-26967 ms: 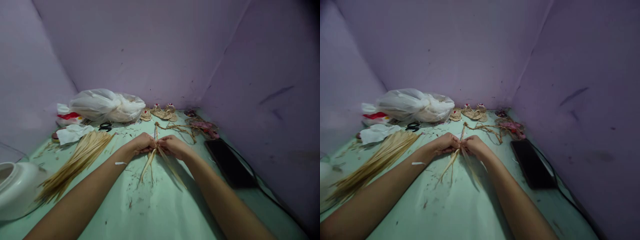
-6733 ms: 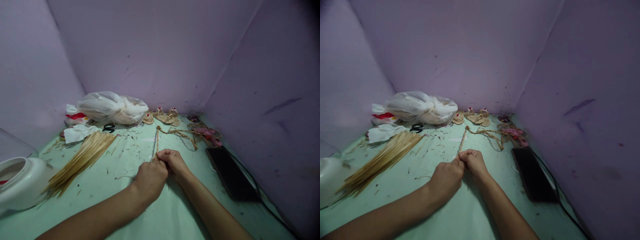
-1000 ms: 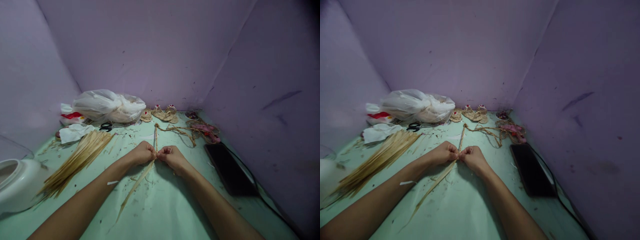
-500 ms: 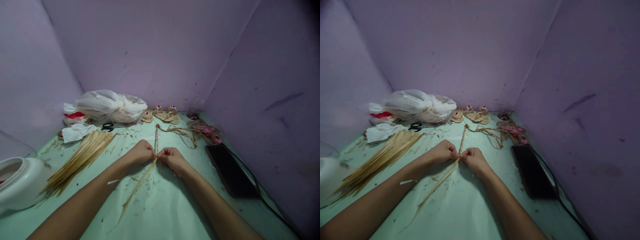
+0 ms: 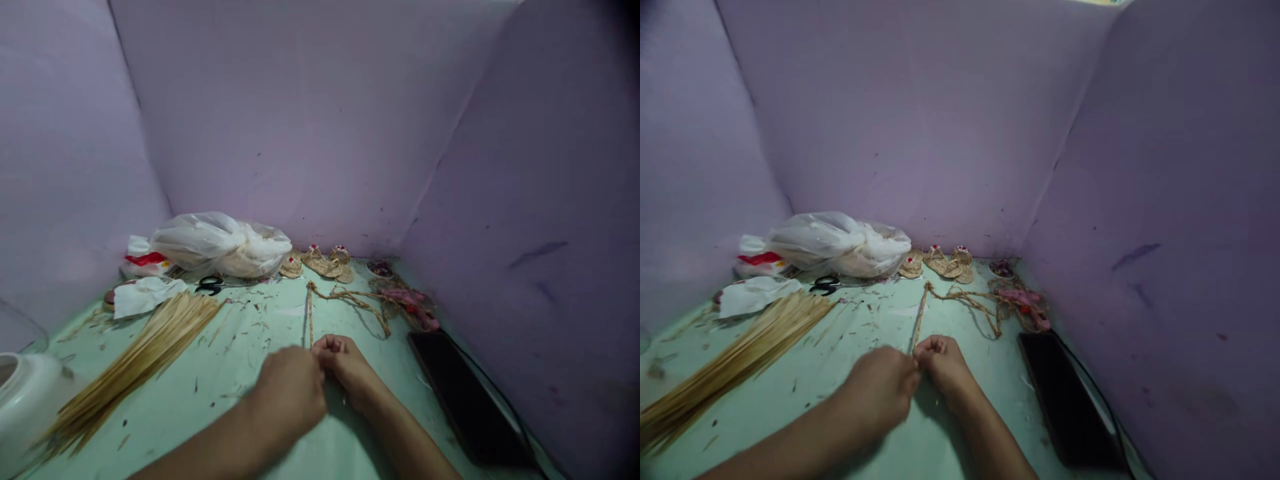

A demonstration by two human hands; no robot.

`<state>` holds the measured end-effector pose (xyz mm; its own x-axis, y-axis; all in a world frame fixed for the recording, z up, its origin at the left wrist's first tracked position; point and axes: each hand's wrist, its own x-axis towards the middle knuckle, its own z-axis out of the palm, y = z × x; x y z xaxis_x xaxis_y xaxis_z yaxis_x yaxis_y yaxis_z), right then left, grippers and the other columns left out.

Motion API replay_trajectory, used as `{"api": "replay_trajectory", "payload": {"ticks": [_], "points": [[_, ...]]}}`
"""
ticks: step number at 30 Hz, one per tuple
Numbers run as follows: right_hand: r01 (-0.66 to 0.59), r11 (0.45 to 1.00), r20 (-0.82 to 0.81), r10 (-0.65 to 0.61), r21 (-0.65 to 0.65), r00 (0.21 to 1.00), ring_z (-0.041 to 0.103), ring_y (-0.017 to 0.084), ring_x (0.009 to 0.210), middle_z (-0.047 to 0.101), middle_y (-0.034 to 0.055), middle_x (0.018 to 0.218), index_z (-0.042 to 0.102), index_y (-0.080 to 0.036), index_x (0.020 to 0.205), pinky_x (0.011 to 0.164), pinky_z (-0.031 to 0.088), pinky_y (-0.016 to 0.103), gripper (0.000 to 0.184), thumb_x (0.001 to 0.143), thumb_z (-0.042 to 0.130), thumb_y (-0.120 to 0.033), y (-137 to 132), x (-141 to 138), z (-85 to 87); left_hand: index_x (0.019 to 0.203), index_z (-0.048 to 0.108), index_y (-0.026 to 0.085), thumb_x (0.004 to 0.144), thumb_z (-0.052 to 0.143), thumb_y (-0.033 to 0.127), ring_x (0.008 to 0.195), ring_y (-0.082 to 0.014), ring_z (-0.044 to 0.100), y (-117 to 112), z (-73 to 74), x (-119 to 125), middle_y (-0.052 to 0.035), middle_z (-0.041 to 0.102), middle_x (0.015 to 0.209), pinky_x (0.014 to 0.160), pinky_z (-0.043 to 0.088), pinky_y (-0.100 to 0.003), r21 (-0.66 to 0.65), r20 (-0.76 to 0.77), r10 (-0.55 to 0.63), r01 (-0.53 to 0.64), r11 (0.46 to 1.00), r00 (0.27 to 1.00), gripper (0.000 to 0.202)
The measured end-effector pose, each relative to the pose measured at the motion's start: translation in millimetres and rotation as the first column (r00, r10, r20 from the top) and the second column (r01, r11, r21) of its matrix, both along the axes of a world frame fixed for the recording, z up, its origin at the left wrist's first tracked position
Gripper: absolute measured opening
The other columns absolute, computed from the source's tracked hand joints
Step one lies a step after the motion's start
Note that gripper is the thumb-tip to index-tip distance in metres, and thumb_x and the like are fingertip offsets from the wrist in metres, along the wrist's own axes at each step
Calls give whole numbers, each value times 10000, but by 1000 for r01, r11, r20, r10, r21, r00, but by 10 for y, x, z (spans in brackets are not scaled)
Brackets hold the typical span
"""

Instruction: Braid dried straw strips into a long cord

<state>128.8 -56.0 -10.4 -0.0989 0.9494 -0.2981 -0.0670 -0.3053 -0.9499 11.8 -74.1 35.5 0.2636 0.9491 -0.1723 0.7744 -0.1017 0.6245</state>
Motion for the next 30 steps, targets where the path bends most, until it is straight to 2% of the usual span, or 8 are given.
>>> {"api": "replay_trajectory", "payload": {"ticks": [2, 4, 7, 9, 15, 18, 21, 30], "points": [[-14, 1000, -31, 14, -1, 999, 331, 43, 383, 476, -37, 420, 523, -131, 528, 417, 214, 190, 58, 511, 552, -179, 6, 12, 0, 508, 544, 140, 648, 495, 204, 537, -154, 499, 176, 41, -98, -57, 508, 532, 514, 306, -247, 86, 42, 109, -112, 990, 993, 161], [-23, 1000, -69, 23, 1, 997, 336, 38, 383, 489, -32, 430, 523, -127, 524, 419, 215, 187, 82, 512, 572, -192, 9, 19, 1, 598, 567, 131, 666, 467, 197, 410, -94, 437, 319, 23, -158, -33, 528, 549, 428, 275, -215, -159, 218, 199, -167, 973, 955, 138], [-61, 998, -134, 60, 1, 989, 412, 61, 410, 514, -20, 449, 514, -132, 541, 449, 274, 193, 114, 507, 600, -200, 16, 20, -2, 648, 569, 106, 669, 476, 227, 341, -65, 396, 404, -87, -151, -32, 543, 540, 350, 237, -187, -553, 420, 267, 11, 833, 868, 154], [-86, 996, -133, 87, 13, 987, 443, 75, 426, 517, -17, 455, 502, -139, 548, 465, 300, 201, 110, 510, 592, -190, 23, 18, -11, 614, 558, 94, 653, 502, 238, 343, -66, 409, 395, -154, -119, -36, 536, 508, 335, 246, -178, -620, 473, 269, 100, 778, 839, 160], [-183, 967, 261, 133, 179, 956, 401, 66, 445, 519, -15, 491, 497, -140, 578, 446, 275, 187, 24, 595, 503, -156, 57, 38, -102, 479, 489, 132, 561, 451, 133, 286, -66, 313, 370, -283, -105, 30, 392, 330, 327, 204, -194, -443, 270, 206, -69, 894, 941, 90], [-250, 928, 500, 83, 278, 862, 418, 73, 481, 532, -11, 522, 518, -138, 612, 453, 277, 183, 50, 636, 477, -154, 53, 71, -146, 450, 478, 133, 546, 471, 150, 328, -50, 285, 390, -377, -142, 38, 372, 336, 357, 181, -193, -233, 303, 53, 20, 972, 951, 98], [-317, 890, 631, 44, 328, 774, 418, 74, 491, 530, -14, 532, 529, -137, 631, 453, 270, 180, 77, 657, 458, -152, 39, 96, -155, 447, 484, 127, 548, 464, 167, 367, -46, 272, 410, -427, -172, 39, 373, 368, 379, 175, -195, -187, 382, -38, 118, 975, 923, 111], [-402, 860, 735, 47, 315, 676, 467, 94, 536, 603, 19, 608, 586, -135, 692, 486, 293, 189, 140, 664, 449, -128, -13, 92, -18, 410, 437, 135, 528, 481, 179, 405, -43, 184, 384, -460, -108, 61, 267, 377, 396, 112, -214, -193, 437, 85, 0, 981, 895, 133]]}}
